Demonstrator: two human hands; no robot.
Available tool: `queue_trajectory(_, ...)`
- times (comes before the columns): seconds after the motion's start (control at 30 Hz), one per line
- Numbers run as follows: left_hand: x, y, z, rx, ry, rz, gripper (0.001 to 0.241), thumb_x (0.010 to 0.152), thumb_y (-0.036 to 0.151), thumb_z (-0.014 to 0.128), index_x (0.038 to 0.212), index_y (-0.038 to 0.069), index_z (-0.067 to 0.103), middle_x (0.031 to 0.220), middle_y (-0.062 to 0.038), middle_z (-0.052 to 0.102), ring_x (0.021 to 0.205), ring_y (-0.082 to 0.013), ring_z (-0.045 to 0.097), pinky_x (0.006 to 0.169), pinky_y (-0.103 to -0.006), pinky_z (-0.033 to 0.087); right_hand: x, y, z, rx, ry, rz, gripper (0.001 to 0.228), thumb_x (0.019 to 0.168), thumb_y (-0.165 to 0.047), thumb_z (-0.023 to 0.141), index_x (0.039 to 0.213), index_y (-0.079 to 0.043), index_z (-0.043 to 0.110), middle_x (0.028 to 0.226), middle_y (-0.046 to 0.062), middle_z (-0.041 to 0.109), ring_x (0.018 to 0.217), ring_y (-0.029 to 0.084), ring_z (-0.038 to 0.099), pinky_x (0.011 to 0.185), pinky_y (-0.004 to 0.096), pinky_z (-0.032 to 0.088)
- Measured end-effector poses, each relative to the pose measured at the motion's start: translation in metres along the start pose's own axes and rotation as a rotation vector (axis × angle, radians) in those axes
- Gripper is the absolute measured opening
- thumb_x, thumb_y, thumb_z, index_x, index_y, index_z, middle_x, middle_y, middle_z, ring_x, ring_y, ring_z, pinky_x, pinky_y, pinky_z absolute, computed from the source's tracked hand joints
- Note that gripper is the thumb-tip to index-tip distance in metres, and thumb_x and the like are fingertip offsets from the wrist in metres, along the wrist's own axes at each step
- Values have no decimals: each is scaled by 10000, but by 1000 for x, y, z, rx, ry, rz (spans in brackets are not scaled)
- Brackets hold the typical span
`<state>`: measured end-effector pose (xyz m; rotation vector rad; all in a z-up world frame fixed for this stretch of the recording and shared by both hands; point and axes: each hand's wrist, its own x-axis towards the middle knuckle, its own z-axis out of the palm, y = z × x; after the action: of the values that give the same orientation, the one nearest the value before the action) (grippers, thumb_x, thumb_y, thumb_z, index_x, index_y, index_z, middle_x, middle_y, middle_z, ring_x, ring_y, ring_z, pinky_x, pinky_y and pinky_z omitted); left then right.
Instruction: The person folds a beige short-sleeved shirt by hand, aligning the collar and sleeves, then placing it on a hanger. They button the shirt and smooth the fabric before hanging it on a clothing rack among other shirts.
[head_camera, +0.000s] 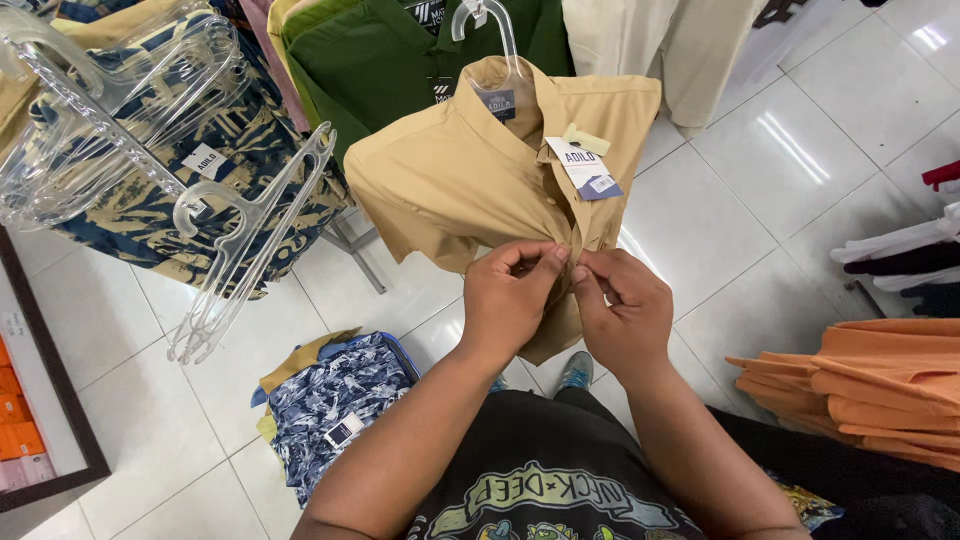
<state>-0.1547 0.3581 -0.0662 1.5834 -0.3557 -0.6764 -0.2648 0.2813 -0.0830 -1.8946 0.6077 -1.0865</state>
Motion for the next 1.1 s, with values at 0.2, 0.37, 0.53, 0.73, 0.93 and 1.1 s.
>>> queue_trajectory(0.2, 2, -1, -1, 23, 14, 49, 84, 844, 155, 770, 875, 82, 798, 664, -80, 709, 637, -70, 610, 540, -241, 505, 7, -8, 5, -112, 10, -105, 109, 825, 99, 729, 883, 9, 751, 719, 125, 662, 535, 151, 530, 451, 241, 430)
queue_trajectory(0.37, 4, -8, -6, 54, 16, 81, 84, 837, 141, 744, 872, 83, 795, 654, -81, 688, 626, -85, 608, 537, -249, 503, 11, -10, 9, -45, 3, -46, 102, 822, 94, 770, 905, 42, 739, 739, 182, 660, 600, 224, 651, 516, 277, 546)
queue_trajectory(0.53, 0, -1, -6, 81, 12, 97, 91, 813, 209, 781, 853, 129, 796, 666, -54, 695, 656, -75, 644, 574, -260, 541, 12, -6, 10, -61, -4, -32, 98, 820, 85, 773, 896, 36, 737, 736, 186, 643, 610, 237, 667, 519, 316, 576)
queue_trajectory(0.73, 8, -1, -7, 118, 0, 140, 110, 888, 193, 737, 825, 116, 786, 686, -105, 697, 682, -154, 671, 579, -280, 537, 19, -9, 10, -59, -28, 55, 116, 790, 80, 805, 872, 39, 733, 701, 197, 634, 622, 248, 692, 533, 315, 589)
queue_trajectory(0.93, 10, -4, -9, 43, -42, 53, 163, 935, 183, 662, 864, 87, 773, 678, -71, 686, 711, -98, 593, 600, -274, 508, 23, -9, 10, 39, -66, 283, 147, 784, 47, 811, 897, -18, 744, 725, 146, 658, 615, 120, 645, 569, 267, 595)
queue_trajectory(1.1, 11, -19, -8, -46, -81, 20, 172, 970, 194, 634, 895, 99, 757, 717, -23, 656, 772, -77, 548, 668, -242, 491, 18, 20, 22, 467, -24, 528, 135, 788, 68, 795, 883, 51, 701, 676, 117, 650, 628, 162, 702, 612, 270, 614)
